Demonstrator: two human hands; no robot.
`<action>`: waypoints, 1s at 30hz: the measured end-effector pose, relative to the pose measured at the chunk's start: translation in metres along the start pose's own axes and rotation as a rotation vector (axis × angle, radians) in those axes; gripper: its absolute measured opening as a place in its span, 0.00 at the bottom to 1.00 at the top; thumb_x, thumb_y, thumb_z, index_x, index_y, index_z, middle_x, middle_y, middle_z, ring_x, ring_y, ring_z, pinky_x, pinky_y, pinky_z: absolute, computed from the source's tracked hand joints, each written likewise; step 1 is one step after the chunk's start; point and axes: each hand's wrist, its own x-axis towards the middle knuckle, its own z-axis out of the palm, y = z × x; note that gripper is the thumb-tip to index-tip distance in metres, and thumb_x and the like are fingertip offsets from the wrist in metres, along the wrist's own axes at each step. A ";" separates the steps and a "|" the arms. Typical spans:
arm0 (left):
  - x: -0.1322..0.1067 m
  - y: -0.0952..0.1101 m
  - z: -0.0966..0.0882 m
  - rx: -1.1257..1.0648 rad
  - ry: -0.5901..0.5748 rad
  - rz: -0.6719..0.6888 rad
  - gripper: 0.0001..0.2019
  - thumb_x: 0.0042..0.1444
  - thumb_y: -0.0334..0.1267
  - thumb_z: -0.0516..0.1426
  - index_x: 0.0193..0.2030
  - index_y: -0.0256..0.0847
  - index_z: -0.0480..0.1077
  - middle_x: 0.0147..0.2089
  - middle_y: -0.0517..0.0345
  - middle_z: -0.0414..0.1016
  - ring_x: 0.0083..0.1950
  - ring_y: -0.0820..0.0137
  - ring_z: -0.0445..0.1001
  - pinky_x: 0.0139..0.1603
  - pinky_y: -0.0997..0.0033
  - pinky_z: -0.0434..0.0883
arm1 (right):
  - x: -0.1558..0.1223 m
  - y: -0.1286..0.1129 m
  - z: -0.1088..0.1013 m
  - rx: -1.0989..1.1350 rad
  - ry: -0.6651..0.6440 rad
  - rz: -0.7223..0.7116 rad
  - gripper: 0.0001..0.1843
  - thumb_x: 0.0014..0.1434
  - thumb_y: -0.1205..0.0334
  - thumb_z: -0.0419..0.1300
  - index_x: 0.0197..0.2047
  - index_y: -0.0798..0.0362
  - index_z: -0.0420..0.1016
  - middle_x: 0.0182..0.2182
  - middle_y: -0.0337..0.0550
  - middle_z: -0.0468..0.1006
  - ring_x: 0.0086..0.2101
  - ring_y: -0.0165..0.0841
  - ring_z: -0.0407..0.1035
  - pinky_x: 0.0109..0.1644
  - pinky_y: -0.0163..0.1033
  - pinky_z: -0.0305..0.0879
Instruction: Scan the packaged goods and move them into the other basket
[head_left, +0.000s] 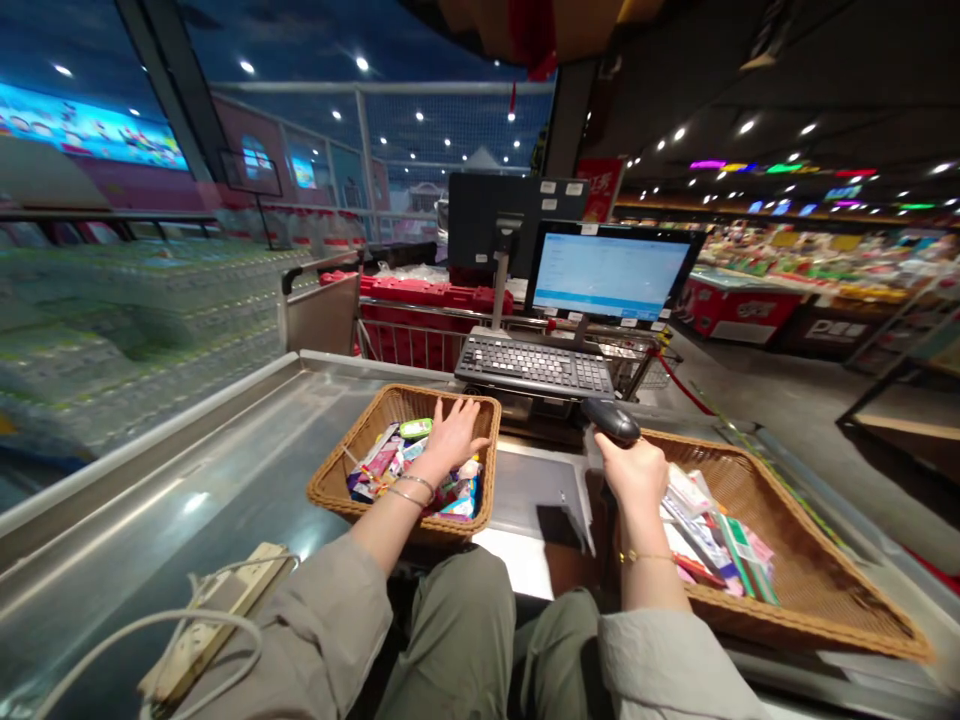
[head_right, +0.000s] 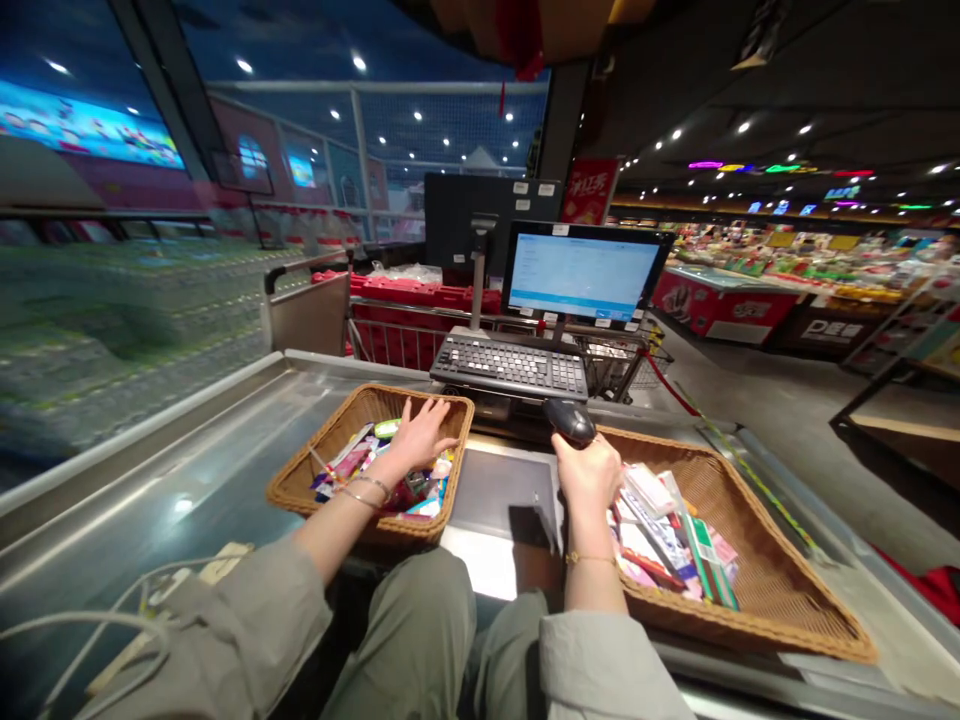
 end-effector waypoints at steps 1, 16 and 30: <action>-0.002 -0.010 -0.001 0.015 -0.023 -0.025 0.33 0.66 0.54 0.50 0.72 0.39 0.55 0.74 0.42 0.57 0.76 0.52 0.50 0.74 0.35 0.41 | -0.002 -0.002 0.005 -0.002 -0.012 -0.008 0.27 0.51 0.42 0.61 0.44 0.56 0.83 0.40 0.58 0.82 0.42 0.48 0.75 0.47 0.47 0.68; -0.005 -0.111 0.009 0.091 -0.240 -0.268 0.28 0.64 0.32 0.51 0.71 0.32 0.56 0.74 0.37 0.54 0.76 0.55 0.51 0.74 0.51 0.52 | -0.018 -0.027 0.048 -0.019 -0.123 -0.019 0.28 0.50 0.42 0.61 0.44 0.54 0.82 0.42 0.59 0.81 0.43 0.51 0.75 0.47 0.49 0.68; 0.010 -0.139 0.025 0.095 -0.387 -0.432 0.19 0.65 0.44 0.58 0.59 0.39 0.68 0.58 0.49 0.72 0.53 0.62 0.75 0.52 0.53 0.76 | -0.013 -0.020 0.062 -0.054 -0.185 0.036 0.29 0.50 0.41 0.61 0.46 0.54 0.81 0.43 0.59 0.81 0.45 0.51 0.75 0.49 0.50 0.68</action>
